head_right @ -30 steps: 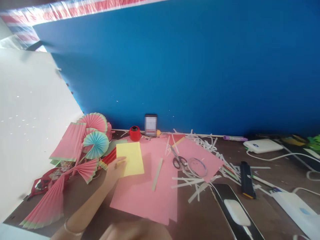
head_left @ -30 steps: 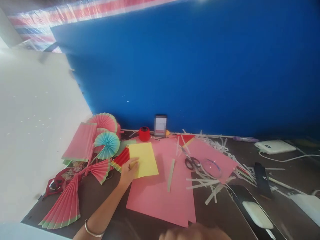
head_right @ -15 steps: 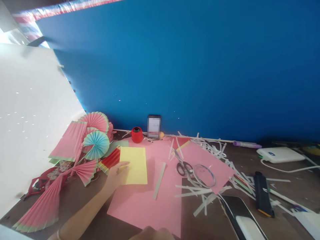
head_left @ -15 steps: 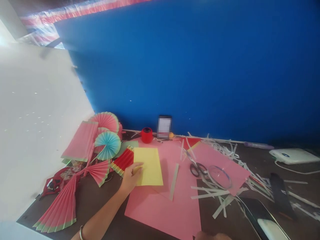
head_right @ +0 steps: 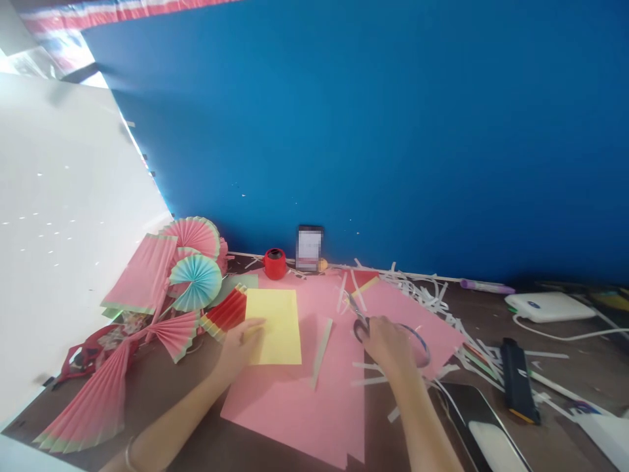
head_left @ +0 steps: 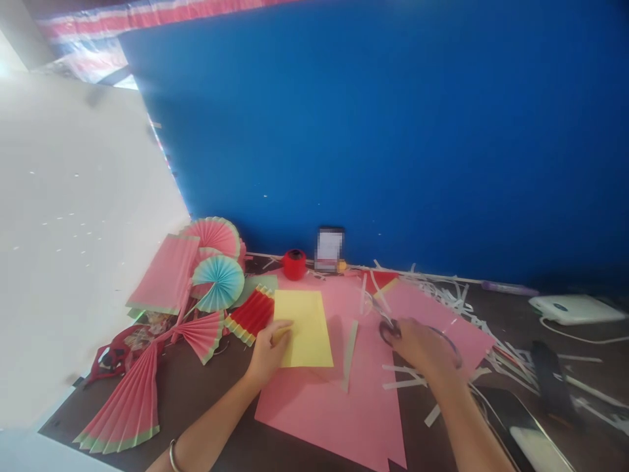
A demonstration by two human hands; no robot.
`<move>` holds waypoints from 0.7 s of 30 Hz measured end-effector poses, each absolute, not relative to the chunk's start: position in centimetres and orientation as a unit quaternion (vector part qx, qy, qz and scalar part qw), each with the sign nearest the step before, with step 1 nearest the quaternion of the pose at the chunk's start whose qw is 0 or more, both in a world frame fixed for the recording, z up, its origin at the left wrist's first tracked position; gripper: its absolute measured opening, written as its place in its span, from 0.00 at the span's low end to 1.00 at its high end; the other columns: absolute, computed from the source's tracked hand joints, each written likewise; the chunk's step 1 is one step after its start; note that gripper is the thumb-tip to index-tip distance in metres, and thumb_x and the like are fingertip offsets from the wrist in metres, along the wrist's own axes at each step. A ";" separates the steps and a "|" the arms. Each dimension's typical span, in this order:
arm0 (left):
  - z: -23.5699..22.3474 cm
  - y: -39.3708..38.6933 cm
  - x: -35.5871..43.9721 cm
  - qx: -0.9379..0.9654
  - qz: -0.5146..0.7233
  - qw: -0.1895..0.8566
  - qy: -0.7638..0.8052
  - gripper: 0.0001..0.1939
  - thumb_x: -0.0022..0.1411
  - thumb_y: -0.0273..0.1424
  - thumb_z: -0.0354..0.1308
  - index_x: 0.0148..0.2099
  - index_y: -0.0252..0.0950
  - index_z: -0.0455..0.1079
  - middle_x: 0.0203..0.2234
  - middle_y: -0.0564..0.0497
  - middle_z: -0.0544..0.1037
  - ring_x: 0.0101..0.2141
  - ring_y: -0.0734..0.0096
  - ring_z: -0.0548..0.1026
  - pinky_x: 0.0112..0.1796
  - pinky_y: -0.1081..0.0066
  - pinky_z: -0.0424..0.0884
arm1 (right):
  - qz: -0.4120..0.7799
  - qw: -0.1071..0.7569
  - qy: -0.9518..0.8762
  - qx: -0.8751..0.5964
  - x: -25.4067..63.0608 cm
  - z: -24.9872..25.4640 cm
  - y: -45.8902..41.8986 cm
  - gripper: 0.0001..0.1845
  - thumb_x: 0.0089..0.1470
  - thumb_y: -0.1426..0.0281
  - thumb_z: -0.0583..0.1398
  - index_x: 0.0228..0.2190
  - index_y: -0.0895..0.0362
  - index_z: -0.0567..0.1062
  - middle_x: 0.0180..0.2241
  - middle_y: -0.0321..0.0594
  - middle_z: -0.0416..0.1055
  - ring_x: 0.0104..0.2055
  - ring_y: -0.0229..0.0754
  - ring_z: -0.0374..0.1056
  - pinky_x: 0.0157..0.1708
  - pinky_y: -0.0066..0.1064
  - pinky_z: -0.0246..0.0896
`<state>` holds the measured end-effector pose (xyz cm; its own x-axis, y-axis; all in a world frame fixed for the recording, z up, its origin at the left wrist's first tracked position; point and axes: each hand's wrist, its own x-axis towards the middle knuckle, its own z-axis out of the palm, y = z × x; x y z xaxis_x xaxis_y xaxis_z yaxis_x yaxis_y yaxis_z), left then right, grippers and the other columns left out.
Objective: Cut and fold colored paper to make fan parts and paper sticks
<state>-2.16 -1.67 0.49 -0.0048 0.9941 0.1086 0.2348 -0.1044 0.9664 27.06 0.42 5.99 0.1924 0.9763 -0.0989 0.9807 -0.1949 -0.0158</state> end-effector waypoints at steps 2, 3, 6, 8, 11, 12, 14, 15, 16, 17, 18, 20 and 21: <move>0.5 -1.7 -2.1 0.580 0.466 0.408 0.528 0.13 0.54 0.33 0.55 0.41 0.34 0.73 0.39 0.46 0.77 0.42 0.62 0.74 0.43 0.68 0.70 | 0.008 0.023 0.634 0.773 27.5 4.5 0.3 0.19 0.55 0.64 0.48 0.32 0.61 0.75 0.35 0.52 0.72 0.35 0.50 0.69 0.29 0.34 0.55; 0.4 -1.8 -2.1 0.582 0.467 0.408 0.526 0.13 0.55 0.33 0.54 0.41 0.34 0.73 0.39 0.46 0.77 0.41 0.63 0.74 0.42 0.68 0.70 | 0.034 0.023 0.637 0.770 27.5 4.1 0.1 0.18 0.56 0.66 0.48 0.32 0.61 0.75 0.36 0.52 0.72 0.36 0.51 0.69 0.31 0.34 0.55; 0.4 -1.8 -2.1 0.583 0.469 0.411 0.520 0.13 0.55 0.32 0.54 0.42 0.33 0.73 0.40 0.45 0.77 0.42 0.63 0.74 0.43 0.67 0.69 | 0.117 0.018 0.640 0.760 27.2 3.8 -0.8 0.15 0.55 0.71 0.49 0.35 0.64 0.74 0.35 0.53 0.71 0.38 0.52 0.68 0.35 0.36 0.55; 0.3 -1.7 -2.2 0.577 0.471 0.417 0.521 0.14 0.55 0.33 0.54 0.42 0.33 0.73 0.40 0.45 0.77 0.43 0.62 0.73 0.44 0.67 0.69 | 0.157 -0.003 0.631 0.760 27.0 4.0 -1.3 0.15 0.55 0.72 0.48 0.37 0.66 0.72 0.33 0.55 0.71 0.37 0.53 0.68 0.34 0.36 0.55; 0.4 -1.8 -2.2 0.564 0.484 0.418 0.522 0.14 0.55 0.33 0.55 0.42 0.34 0.73 0.41 0.44 0.76 0.44 0.62 0.73 0.45 0.67 0.68 | 0.162 -0.058 0.600 0.781 26.8 4.6 -1.6 0.18 0.58 0.69 0.47 0.40 0.67 0.70 0.33 0.57 0.71 0.36 0.53 0.68 0.32 0.36 0.57; 0.4 -1.8 -2.2 0.558 0.493 0.415 0.523 0.14 0.55 0.33 0.55 0.42 0.34 0.73 0.41 0.44 0.76 0.44 0.62 0.73 0.45 0.67 0.68 | 0.153 -0.079 0.582 0.795 26.7 4.8 -1.7 0.19 0.58 0.68 0.46 0.41 0.68 0.69 0.34 0.57 0.71 0.36 0.53 0.68 0.31 0.36 0.57; 0.5 -1.8 -2.3 0.546 0.510 0.404 0.527 0.14 0.55 0.34 0.55 0.42 0.34 0.72 0.42 0.44 0.76 0.45 0.62 0.72 0.46 0.67 0.67 | 0.125 -0.111 0.541 0.824 26.6 5.3 -1.8 0.20 0.58 0.66 0.46 0.43 0.68 0.68 0.35 0.58 0.70 0.35 0.52 0.68 0.31 0.35 0.58; 0.5 -1.8 -2.4 0.542 0.515 0.398 0.532 0.15 0.55 0.35 0.55 0.43 0.34 0.72 0.42 0.44 0.76 0.45 0.62 0.72 0.46 0.67 0.67 | 0.112 -0.120 0.523 0.836 26.7 5.5 -1.9 0.21 0.57 0.66 0.47 0.43 0.68 0.68 0.36 0.58 0.70 0.35 0.52 0.69 0.30 0.35 0.58; 0.6 -1.8 -2.5 0.540 0.516 0.392 0.537 0.15 0.55 0.35 0.55 0.44 0.34 0.72 0.43 0.44 0.75 0.46 0.62 0.72 0.47 0.66 0.66 | 0.104 -0.124 0.512 0.844 26.8 5.6 -2.0 0.21 0.57 0.65 0.47 0.44 0.68 0.68 0.36 0.59 0.70 0.35 0.52 0.69 0.30 0.36 0.58; 0.6 -1.8 -2.5 0.540 0.516 0.386 0.542 0.16 0.55 0.36 0.55 0.45 0.34 0.71 0.44 0.44 0.75 0.46 0.62 0.71 0.47 0.66 0.66 | 0.097 -0.125 0.511 0.845 26.9 5.7 -2.1 0.21 0.57 0.65 0.47 0.43 0.67 0.68 0.37 0.59 0.69 0.35 0.53 0.69 0.29 0.37 0.57; 0.6 -1.7 -2.5 0.541 0.515 0.381 0.545 0.17 0.55 0.36 0.56 0.46 0.34 0.70 0.44 0.44 0.74 0.47 0.62 0.71 0.48 0.66 0.66 | 0.090 -0.124 0.512 0.845 27.2 5.7 -2.2 0.21 0.56 0.63 0.47 0.42 0.65 0.69 0.37 0.59 0.69 0.34 0.53 0.68 0.29 0.38 0.57; 0.6 -1.7 -2.6 0.542 0.515 0.375 0.549 0.18 0.54 0.36 0.57 0.47 0.35 0.69 0.46 0.44 0.73 0.49 0.61 0.69 0.49 0.65 0.65 | 0.038 -0.140 0.525 0.839 27.5 5.3 -2.4 0.20 0.54 0.59 0.48 0.33 0.60 0.72 0.33 0.55 0.69 0.33 0.54 0.67 0.29 0.40 0.55; 0.5 -1.7 -2.6 0.541 0.517 0.373 0.549 0.19 0.54 0.36 0.58 0.47 0.35 0.69 0.47 0.44 0.72 0.49 0.61 0.69 0.49 0.65 0.64 | -0.031 -0.169 0.540 0.824 27.5 5.1 -2.5 0.20 0.53 0.57 0.48 0.29 0.58 0.72 0.30 0.52 0.69 0.32 0.53 0.67 0.29 0.40 0.55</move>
